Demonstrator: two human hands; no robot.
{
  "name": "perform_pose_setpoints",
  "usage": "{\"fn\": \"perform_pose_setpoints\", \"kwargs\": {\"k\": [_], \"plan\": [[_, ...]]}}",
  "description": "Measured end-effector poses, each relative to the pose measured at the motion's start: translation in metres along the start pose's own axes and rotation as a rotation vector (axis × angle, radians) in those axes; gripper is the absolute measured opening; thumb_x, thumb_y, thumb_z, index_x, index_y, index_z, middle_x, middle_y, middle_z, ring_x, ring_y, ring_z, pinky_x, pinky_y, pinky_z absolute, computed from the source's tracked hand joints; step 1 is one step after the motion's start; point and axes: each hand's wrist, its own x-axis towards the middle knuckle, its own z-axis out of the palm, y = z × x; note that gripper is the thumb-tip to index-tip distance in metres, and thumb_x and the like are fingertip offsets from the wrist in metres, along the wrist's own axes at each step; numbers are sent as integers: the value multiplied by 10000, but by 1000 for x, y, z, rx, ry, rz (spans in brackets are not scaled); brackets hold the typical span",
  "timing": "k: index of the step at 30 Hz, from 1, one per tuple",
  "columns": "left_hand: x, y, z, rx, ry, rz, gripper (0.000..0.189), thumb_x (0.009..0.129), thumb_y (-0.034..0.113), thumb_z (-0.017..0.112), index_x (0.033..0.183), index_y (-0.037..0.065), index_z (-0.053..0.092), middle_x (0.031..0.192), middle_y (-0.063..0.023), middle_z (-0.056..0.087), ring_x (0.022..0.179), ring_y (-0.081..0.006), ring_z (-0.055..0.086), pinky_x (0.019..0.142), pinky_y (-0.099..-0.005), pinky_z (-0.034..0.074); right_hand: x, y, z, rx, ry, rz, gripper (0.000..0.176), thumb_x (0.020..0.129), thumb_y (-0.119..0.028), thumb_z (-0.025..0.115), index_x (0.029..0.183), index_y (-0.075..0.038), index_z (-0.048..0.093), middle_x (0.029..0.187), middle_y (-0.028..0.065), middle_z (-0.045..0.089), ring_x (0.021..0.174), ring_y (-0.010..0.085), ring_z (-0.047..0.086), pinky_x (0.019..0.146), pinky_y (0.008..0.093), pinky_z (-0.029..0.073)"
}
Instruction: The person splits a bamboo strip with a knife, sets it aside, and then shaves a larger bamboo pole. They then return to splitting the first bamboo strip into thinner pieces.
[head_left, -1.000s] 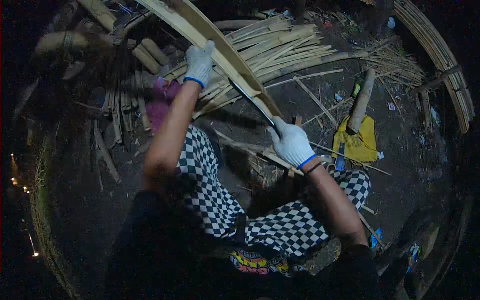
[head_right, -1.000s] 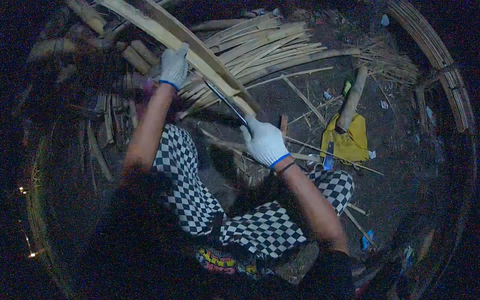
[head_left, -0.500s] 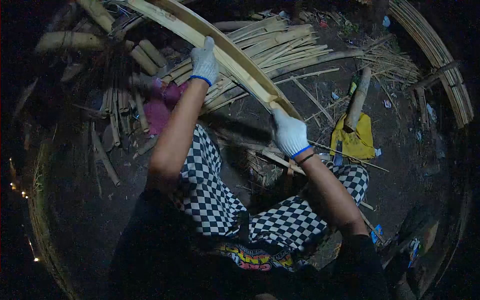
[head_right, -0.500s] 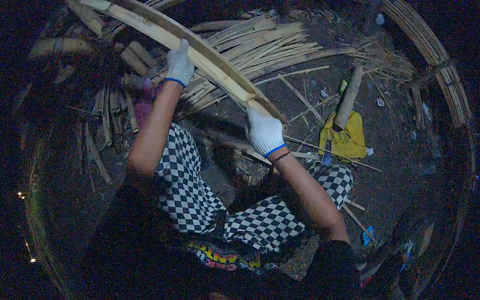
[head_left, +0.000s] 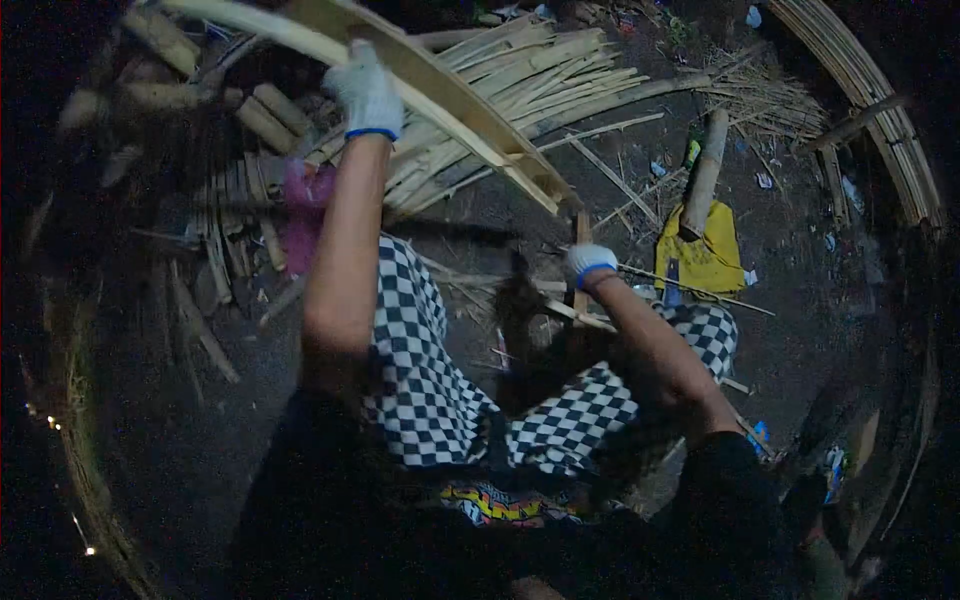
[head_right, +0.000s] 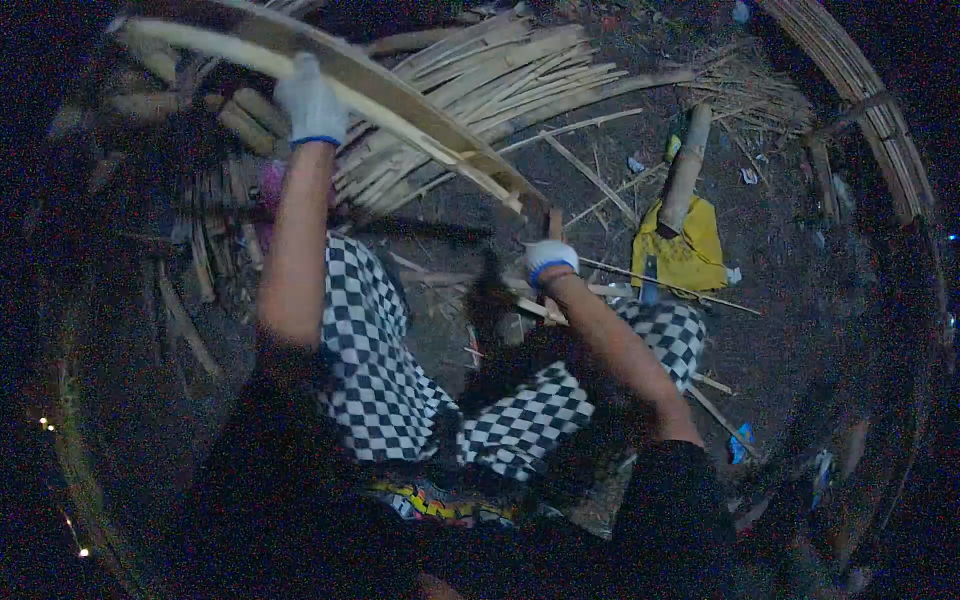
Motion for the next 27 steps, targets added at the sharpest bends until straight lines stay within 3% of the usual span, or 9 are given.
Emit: {"fn": "perform_pose_setpoints", "kwargs": {"k": [1,2,3,7,10,12,15,22,27], "plan": [[10,4,-10,-114,-38,24,470,865,317,588,1053,-97,467,956,-177,575,756,-267,547,687,-424,464,3,-3,3,160,-143,199,294,807,-228,513,961,-29,665,937,220,662,860,351,659,730,432,531],[16,5,-19,-230,-69,41,476,866,312,594,1076,-91,454,969,-178,579,762,-268,549,697,-424,468,0,-1,8,124,-256,162,313,807,-235,509,990,-23,647,957,236,653,895,352,650,764,439,520],[10,-2,-22,-153,130,24,491,867,319,607,1096,-83,441,1001,-185,573,807,-265,553,743,-414,473,0,-4,14,171,-205,202,307,809,-234,508,984,-24,648,952,238,652,894,355,648,763,442,520],[25,-34,-36,57,214,93,471,874,290,606,1137,-80,479,1061,-187,581,844,-267,603,737,-379,508,-4,-6,15,111,-49,265,287,826,-227,509,886,-6,680,922,223,665,851,337,666,713,423,538],[27,-43,-34,-22,228,106,531,871,316,609,1142,-117,466,1046,-200,588,845,-270,601,749,-370,499,-5,0,-2,140,-94,192,274,820,-201,503,860,11,671,909,251,654,836,346,665,697,424,541],[13,-27,-33,200,168,54,574,873,321,600,1154,-155,445,1051,-227,590,857,-293,605,763,-372,494,-14,-9,-23,140,-58,169,269,836,-206,489,972,-17,622,855,254,647,816,387,643,705,476,516],[7,-32,-26,195,226,69,561,908,363,530,1087,-161,444,1051,-289,562,904,-333,571,818,-407,447,-20,-24,-33,263,259,115,259,820,-164,502,1053,-56,542,766,248,631,746,420,626,663,500,507],[6,-40,-12,175,211,9,549,913,372,515,1058,-154,452,1023,-296,565,894,-340,573,807,-417,447,-42,-64,-83,447,365,167,290,895,-298,500,1057,-59,532,686,254,594,678,440,596,606,523,475],[5,-46,-10,174,163,4,549,916,363,502,1081,-157,442,1028,-298,560,911,-357,575,813,-412,451,-47,-75,-83,440,512,76,184,879,-243,517,938,-72,484,608,212,581,584,409,594,540,511,464]]}}
